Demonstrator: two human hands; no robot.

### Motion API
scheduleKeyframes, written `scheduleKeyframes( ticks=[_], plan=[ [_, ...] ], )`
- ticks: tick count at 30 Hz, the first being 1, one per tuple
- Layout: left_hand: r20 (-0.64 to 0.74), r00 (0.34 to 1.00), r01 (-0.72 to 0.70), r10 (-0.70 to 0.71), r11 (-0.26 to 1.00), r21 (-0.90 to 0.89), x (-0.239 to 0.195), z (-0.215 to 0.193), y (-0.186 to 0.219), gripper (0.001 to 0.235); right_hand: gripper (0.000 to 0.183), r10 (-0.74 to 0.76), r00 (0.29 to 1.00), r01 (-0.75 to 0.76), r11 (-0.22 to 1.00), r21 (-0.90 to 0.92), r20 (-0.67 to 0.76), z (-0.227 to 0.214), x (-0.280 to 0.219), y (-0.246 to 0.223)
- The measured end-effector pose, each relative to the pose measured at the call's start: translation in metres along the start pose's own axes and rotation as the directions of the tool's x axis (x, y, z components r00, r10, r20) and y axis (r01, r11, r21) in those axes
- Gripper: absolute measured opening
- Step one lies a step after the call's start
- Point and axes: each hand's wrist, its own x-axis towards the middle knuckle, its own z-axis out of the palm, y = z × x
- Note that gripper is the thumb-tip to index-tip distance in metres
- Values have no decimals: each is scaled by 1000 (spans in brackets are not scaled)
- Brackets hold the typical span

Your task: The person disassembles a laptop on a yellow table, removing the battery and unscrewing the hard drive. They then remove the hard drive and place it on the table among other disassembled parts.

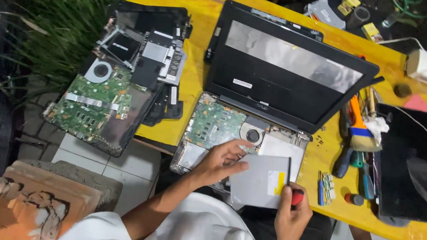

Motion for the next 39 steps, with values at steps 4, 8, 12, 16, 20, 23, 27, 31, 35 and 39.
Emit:
scheduleKeyframes(
  ticks=[4, 8, 12, 16, 20, 23, 27, 31, 35, 39],
  plan=[
    [157, 988, -32, 14, 993, 117, -6, -6, 31, 54, 18, -136, 986, 145, 986, -88, 99, -3, -2, -27],
    [23, 995, 82, -95, 936, 342, -8, -5, 19, 76, 12, -285, 945, 296, 954, -49, 161, 2, 0, -57],
    [-227, 973, -2, 37, 988, 153, -9, 0, 12, 54, 24, -269, 958, 261, 962, 86, 102, 6, 8, -75],
    [-186, 981, -43, 60, 995, 93, -21, 0, 35, 40, 12, -215, 972, 203, 972, 121, 99, 4, 11, -79],
    [-159, 976, -123, 148, 980, 154, -17, -3, 20, 31, 3, -241, 969, 236, 967, 93, 47, 12, 9, -78],
    [-187, 964, -157, 190, 971, 178, -16, 0, 12, 29, 8, -245, 969, 246, 963, 111, -20, 15, 7, -82],
    [-250, 956, -112, 155, 978, 178, -14, 7, -7, 34, 12, -249, 967, 254, 963, 91, -61, 16, 3, -77],
    [-277, 952, -88, 134, 981, 173, -13, 11, -7, 37, 13, -239, 969, 244, 966, 86, -71, 16, 3, -78],
    [-293, 947, -78, 131, 980, 186, -11, 9, -7, 38, 13, -252, 967, 254, 965, 62, -35, 13, 9, -86],
    [-253, 959, -72, 128, 973, 220, -10, 5, -4, 38, 10, -333, 936, 340, 939, -54, 114, 0, 21, -98]
  ],
)
